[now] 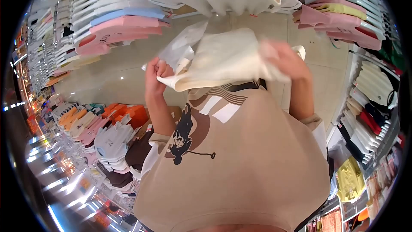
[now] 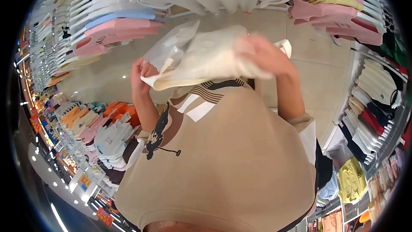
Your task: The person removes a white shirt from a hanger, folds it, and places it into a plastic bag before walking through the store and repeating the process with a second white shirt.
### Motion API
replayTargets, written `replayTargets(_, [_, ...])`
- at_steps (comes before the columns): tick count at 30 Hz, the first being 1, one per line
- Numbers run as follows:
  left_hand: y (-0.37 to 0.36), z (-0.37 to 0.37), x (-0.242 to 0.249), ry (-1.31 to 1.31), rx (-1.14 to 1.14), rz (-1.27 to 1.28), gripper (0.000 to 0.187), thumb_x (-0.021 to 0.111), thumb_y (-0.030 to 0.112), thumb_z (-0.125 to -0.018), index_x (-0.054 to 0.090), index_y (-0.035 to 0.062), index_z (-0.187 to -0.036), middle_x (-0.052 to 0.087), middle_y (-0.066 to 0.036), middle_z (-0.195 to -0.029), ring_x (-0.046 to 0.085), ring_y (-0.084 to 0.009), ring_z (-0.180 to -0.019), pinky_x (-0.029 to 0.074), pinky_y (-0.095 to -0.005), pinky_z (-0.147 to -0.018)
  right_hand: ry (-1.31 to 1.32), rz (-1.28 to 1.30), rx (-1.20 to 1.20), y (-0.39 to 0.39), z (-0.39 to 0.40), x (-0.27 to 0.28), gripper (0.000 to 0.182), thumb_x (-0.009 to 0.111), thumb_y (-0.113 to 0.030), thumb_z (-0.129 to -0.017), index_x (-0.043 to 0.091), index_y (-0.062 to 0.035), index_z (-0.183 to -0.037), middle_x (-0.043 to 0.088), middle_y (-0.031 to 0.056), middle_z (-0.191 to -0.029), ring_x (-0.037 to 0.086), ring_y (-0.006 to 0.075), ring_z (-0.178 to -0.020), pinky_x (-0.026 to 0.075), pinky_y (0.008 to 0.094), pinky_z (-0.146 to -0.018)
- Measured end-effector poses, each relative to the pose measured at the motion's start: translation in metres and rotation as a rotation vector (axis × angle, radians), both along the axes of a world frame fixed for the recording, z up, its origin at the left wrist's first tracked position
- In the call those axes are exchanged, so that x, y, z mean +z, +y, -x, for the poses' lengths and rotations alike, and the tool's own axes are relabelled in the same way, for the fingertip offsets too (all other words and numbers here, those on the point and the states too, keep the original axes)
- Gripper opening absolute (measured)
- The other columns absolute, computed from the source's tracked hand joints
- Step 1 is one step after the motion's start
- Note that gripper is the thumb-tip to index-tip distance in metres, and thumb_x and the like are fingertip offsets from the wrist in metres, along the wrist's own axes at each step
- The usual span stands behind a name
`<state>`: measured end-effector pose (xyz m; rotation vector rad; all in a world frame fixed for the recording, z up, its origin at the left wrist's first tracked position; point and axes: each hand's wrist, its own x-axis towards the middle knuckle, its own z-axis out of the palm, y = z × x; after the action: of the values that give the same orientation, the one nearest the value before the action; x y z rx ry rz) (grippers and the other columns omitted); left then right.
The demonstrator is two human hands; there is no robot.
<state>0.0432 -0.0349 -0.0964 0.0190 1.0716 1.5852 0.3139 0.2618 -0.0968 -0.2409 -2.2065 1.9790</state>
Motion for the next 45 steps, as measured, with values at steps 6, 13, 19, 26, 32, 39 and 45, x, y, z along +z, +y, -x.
replayTargets(6, [-0.014,-0.003,-0.027,-0.112,0.425,-0.178,0.038,0.039,0.028,-0.094,0.03,0.0145,-0.059,0.035,0.0,-0.059,0.043,-0.0144,-0.063,0.043,-0.0324,-0.069,-0.176,0.879,-0.639,-0.092,0.084,-0.001,0.029,0.046,-0.019,-0.098,0.055,0.0022,-0.114,0.064,0.0096,-0.103,0.062,0.0136,-0.088,0.051,0.029,-0.077])
replayTargets(13, [-0.018,-0.047,-0.02,-0.085,0.472,-0.075,0.039,0.038,0.034,-0.095,0.038,0.0115,-0.063,0.045,-0.002,-0.064,0.049,-0.0147,-0.069,0.042,-0.0313,-0.07,-0.355,0.787,-0.441,-0.197,0.131,-0.008,0.03,0.045,-0.022,-0.098,0.05,-0.005,-0.123,0.06,0.0025,-0.1,0.058,0.0088,-0.084,0.05,0.0252,-0.069])
replayTargets(19, [-0.055,-0.046,-0.015,0.061,0.232,0.086,0.045,0.033,0.038,-0.096,0.051,0.0064,-0.069,0.054,-0.003,-0.067,0.05,-0.0123,-0.064,0.04,-0.0244,-0.064,-0.367,0.561,-0.232,-0.231,0.15,0.001,0.025,0.05,-0.022,-0.096,0.055,-0.003,-0.111,0.058,0.0006,-0.086,0.052,0.0061,-0.074,0.044,0.0226,-0.064])
replayTargets(26, [-0.089,-0.036,-0.004,0.072,0.2,0.029,0.047,0.031,0.035,-0.096,0.057,0.0011,-0.076,0.066,-0.015,-0.091,0.061,-0.0193,-0.086,0.045,-0.0301,-0.083,-0.202,0.342,-0.154,-0.248,0.167,-0.013,0.017,0.054,-0.016,-0.092,0.057,0.0003,-0.099,0.057,-0.0001,-0.083,0.049,0.0054,-0.076,0.042,0.0222,-0.067])
replayTargets(32, [-0.129,-0.01,-0.022,0.235,0.448,-0.267,0.048,0.031,0.032,-0.096,0.06,-0.0026,-0.081,0.064,-0.023,-0.1,0.06,-0.0265,-0.096,0.044,-0.0347,-0.089,-0.054,0.246,-0.181,-0.241,0.187,0.006,0.016,0.05,-0.013,-0.094,0.056,0.0001,-0.101,0.053,-0.0021,-0.085,0.045,0.0041,-0.078,0.039,0.0219,-0.067])
replayTargets(39, [-0.156,0.026,0.002,0.411,0.886,-0.232,0.051,0.03,0.036,-0.097,0.06,-0.0055,-0.099,0.059,-0.024,-0.113,0.058,-0.0294,-0.105,0.044,-0.0368,-0.094,0.025,-0.017,0.163,-0.195,0.211,0.046,0.019,0.041,-0.006,-0.086,0.053,0.0006,-0.1,0.054,-0.0011,-0.09,0.045,0.0078,-0.086,0.039,0.0246,-0.079])
replayTargets(45, [-0.142,0.039,0.026,0.618,1.101,-0.219,0.056,0.025,0.04,-0.098,0.055,-0.0058,-0.109,0.058,-0.023,-0.115,0.055,-0.0295,-0.11,0.041,-0.0389,-0.097,0.108,0.038,0.349,-0.232,0.241,0.081,0.019,0.04,-0.008,-0.088,0.053,-0.0004,-0.1,0.052,0.0001,-0.084,0.045,0.0086,-0.08,0.04,0.0253,-0.073])
